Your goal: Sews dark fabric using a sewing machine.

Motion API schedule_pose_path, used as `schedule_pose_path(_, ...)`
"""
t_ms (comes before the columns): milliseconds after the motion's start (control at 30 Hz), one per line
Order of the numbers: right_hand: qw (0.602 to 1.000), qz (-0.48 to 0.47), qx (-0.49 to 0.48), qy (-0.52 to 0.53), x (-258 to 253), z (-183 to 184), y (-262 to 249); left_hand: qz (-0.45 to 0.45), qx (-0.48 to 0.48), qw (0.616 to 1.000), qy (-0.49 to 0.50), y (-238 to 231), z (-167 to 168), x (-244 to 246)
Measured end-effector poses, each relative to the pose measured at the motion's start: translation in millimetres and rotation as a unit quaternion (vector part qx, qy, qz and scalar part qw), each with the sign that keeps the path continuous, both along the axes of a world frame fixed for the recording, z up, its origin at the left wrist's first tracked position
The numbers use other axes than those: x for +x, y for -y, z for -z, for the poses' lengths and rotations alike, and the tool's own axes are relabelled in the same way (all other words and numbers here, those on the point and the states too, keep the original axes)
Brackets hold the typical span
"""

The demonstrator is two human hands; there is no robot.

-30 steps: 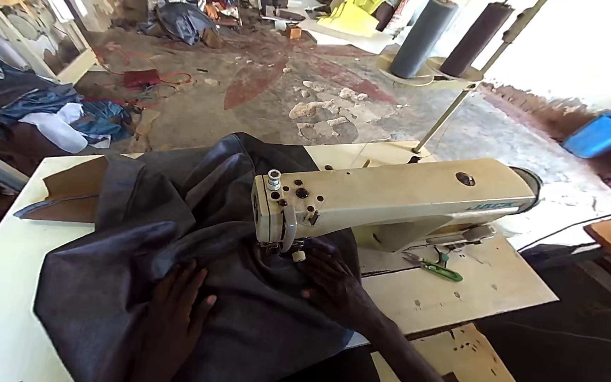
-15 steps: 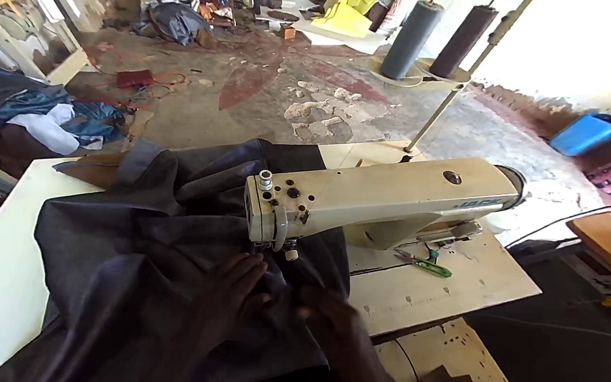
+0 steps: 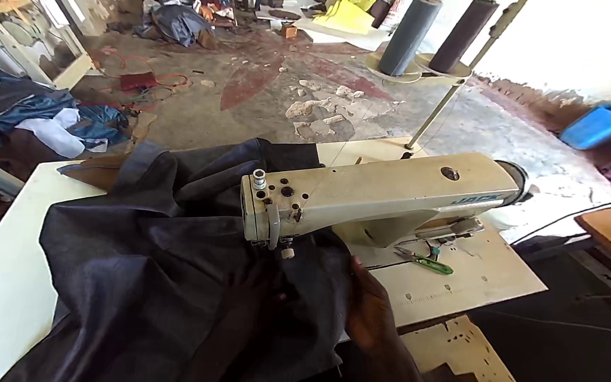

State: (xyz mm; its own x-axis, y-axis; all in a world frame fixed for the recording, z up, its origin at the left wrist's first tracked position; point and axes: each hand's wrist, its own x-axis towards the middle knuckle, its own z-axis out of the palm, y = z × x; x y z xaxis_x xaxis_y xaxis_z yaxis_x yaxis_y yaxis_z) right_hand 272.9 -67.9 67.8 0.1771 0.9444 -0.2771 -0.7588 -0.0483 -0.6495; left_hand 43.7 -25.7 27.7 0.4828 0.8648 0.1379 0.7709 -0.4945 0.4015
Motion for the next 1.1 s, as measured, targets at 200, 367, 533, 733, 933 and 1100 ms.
schedule_pose_path(200, 0.985, -0.087, -0.146, -0.038, -28.7, 10.1, 6.9, 0.009, -0.062, 0.995, -0.075, -7.5, -16.4, 1.3)
schedule_pose_path(367, 0.992, -0.109, -0.053, -0.046, -6.4, -3.2, 2.1, 0.006, 0.028, 0.999, -0.026, -13.6, -3.0, -1.8)
schedule_pose_path(533, 0.982, -0.089, 0.100, -0.136, -10.2, -9.2, 13.1, 0.008, -0.002, 0.984, 0.177, -27.0, 14.4, -16.5)
schedule_pose_path(733, 0.993, -0.016, -0.114, 0.031, -57.9, 5.3, 22.0, 0.010, -0.122, 0.977, 0.173, -38.0, -1.3, -31.7)
schedule_pose_path(933, 0.931, -0.108, -0.190, 0.292, -70.6, -11.2, 22.9, 0.047, -0.151, 0.983, 0.090, -38.8, -32.1, -31.7)
schedule_pose_path(1100, 0.956, -0.115, -0.097, 0.253, -67.3, -16.5, 30.1, 0.060, -0.090, 0.994, 0.002, -26.3, -43.5, -15.6)
